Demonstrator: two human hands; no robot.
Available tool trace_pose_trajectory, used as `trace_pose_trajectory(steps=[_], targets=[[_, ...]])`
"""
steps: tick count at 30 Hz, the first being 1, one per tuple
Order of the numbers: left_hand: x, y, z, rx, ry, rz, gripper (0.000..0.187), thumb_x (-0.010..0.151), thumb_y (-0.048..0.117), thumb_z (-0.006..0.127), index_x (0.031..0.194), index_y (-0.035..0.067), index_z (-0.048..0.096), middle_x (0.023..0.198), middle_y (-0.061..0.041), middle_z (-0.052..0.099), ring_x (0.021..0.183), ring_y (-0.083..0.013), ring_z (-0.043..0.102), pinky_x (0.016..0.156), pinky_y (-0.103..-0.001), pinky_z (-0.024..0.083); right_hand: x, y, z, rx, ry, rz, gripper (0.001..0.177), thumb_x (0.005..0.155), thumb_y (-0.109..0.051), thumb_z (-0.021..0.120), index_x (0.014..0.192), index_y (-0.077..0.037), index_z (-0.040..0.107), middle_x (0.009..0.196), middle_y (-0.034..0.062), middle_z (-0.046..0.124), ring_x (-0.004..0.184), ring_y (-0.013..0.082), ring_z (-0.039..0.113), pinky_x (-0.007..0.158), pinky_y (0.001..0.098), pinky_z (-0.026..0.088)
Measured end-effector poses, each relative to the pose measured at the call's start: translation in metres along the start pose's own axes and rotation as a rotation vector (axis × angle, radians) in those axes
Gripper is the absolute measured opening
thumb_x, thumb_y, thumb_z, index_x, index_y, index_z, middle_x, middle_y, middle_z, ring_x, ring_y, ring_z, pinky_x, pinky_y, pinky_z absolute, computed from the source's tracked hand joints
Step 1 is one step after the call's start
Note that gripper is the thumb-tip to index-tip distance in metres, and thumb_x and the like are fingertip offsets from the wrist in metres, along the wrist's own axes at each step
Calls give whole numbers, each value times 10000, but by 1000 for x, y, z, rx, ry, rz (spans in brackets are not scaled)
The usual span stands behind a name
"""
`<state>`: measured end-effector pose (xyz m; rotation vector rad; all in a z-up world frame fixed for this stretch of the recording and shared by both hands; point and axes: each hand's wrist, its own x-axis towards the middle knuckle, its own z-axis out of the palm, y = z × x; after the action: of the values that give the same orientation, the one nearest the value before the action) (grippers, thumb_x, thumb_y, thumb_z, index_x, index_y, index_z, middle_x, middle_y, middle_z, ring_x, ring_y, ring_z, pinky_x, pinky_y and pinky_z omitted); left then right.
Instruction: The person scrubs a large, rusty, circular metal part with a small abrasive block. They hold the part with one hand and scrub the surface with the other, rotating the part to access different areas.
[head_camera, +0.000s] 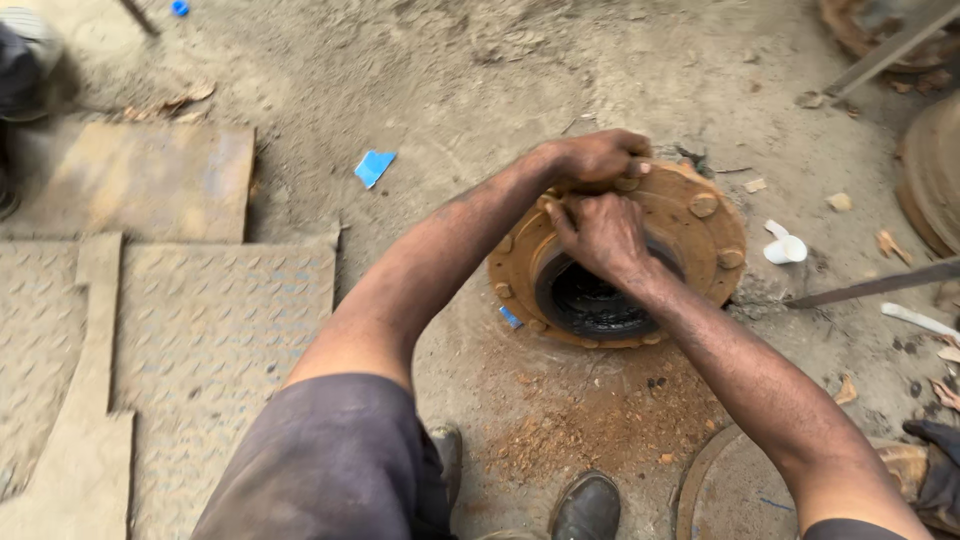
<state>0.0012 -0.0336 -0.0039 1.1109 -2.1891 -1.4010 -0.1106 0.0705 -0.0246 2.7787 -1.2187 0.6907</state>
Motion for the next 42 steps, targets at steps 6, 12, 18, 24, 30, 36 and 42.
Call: trace_pose_trajectory(steps=[6,12,18,24,30,36,42], targets=[[3,-13,-3,115,92,128,543,999,439,557,1417,93,536,1488,-133,494,1353,-310,474,1150,-520,358,-44,9,-25,-77,59,-125,321,1050,-310,643,988,-28,785,505,28,592,357,94,487,316,293,423],[-9,2,-1,1,119,-144,753,1003,609,163,1378,152,629,1432,-127,600,1355,-276,559,1161,-518,358,-73,57,-62,131,31,353,316,1082,-293,613,951,-55,775,488,-12,562,315,78,377,262,274,297],[-4,-3,4,-128,223,-106,780,1016,651,195,1330,96,643,1363,-146,642,1330,-284,569,1163,-465,388,-43,77,-37,141,105,292,249,1061,-217,611,949,-31,733,441,-2,503,291,66,366,219,265,264],[-8,-4,11,-50,298,-102,806,1011,634,169,1262,63,680,1300,-149,671,1273,-261,600,1148,-451,393,-30,75,-23,71,68,239,447,1115,-236,627,728,-17,673,478,14,500,341,63,377,265,253,280],[-6,1,13,91,354,-83,777,1035,604,176,1196,77,723,1190,-135,722,1180,-279,650,1099,-456,440,-49,81,-39,97,153,301,282,1060,-218,645,865,-37,738,449,24,512,313,81,366,243,265,287],[-11,-3,23,256,435,-23,677,1062,551,211,1182,126,725,1134,-170,721,1077,-323,677,1003,-463,487,-34,71,-9,115,79,259,283,1096,-176,593,903,-12,719,516,23,552,323,36,415,245,227,349],[-13,1,29,339,491,-20,625,1076,533,281,1148,90,715,1095,-211,713,1090,-417,640,953,-524,474,-70,77,-39,131,34,416,323,1104,-257,585,902,-59,741,428,6,464,293,81,333,223,286,268]])
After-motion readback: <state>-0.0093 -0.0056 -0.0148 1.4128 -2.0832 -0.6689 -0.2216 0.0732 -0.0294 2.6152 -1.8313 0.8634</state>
